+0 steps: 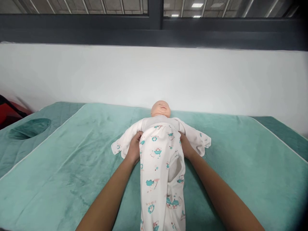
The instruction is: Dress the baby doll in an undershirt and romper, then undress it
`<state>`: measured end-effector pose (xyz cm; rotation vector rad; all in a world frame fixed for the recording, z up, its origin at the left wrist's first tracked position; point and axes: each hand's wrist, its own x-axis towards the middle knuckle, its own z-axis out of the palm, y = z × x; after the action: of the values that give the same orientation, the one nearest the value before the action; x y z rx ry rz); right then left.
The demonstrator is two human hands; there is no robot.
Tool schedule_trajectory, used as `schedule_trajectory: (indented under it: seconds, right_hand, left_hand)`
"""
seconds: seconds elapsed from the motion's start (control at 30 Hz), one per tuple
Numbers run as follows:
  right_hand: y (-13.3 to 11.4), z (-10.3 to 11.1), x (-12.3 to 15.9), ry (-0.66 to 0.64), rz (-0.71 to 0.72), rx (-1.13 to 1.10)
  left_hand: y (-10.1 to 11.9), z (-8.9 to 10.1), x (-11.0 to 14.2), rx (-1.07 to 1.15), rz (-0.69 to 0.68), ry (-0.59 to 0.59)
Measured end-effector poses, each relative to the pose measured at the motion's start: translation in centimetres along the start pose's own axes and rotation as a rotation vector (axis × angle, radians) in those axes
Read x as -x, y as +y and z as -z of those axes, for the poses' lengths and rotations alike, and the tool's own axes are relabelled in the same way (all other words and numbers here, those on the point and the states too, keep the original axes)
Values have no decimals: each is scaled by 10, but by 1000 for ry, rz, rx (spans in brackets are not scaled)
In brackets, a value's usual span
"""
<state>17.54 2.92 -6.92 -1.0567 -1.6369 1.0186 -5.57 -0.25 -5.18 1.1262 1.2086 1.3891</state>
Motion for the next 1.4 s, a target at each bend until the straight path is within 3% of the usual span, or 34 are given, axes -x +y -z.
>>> schedule_trajectory:
  seconds: [0.23, 0.4, 0.53, 0.63, 0.77, 0.9, 0.97, 1.07, 1.17, 1.3, 1.4]
  right_hand:
    - [1, -7, -1, -1, -42, -80]
    - [1, -5, -2, 13, -53, -82]
    - [-1, -2, -2, -2, 4, 88]
    - [-1, -2, -2, 54, -27, 221]
    - [3, -1, 1, 204, -89, 264]
    - [-1, 7, 5, 359, 116, 311]
    - [-8, 10, 1, 356, 223, 327]
    - [-21, 8, -18, 218, 321, 345]
    - [-37, 2, -47, -40, 340, 384]
    - [-58, -3, -81, -354, 197, 456]
    - [-74, -4, -101, -497, 112, 615]
  left_hand:
    - [-4, 4, 0, 66, 25, -8]
    - [-8, 6, -3, -89, -74, 44]
    - [-11, 7, -7, -205, -115, 156]
    - [-10, 9, -9, -189, -141, 229]
    - [-5, 12, -6, -282, -203, 213]
    - [2, 10, -5, -348, -263, 125]
    - [6, 7, -10, -353, -289, 91]
    - [11, 2, -23, -351, -256, 39]
    - [12, -1, -35, -373, -183, 3]
    - [8, -1, -42, -437, -146, 19]
    - [3, -1, -41, -450, -180, 35]
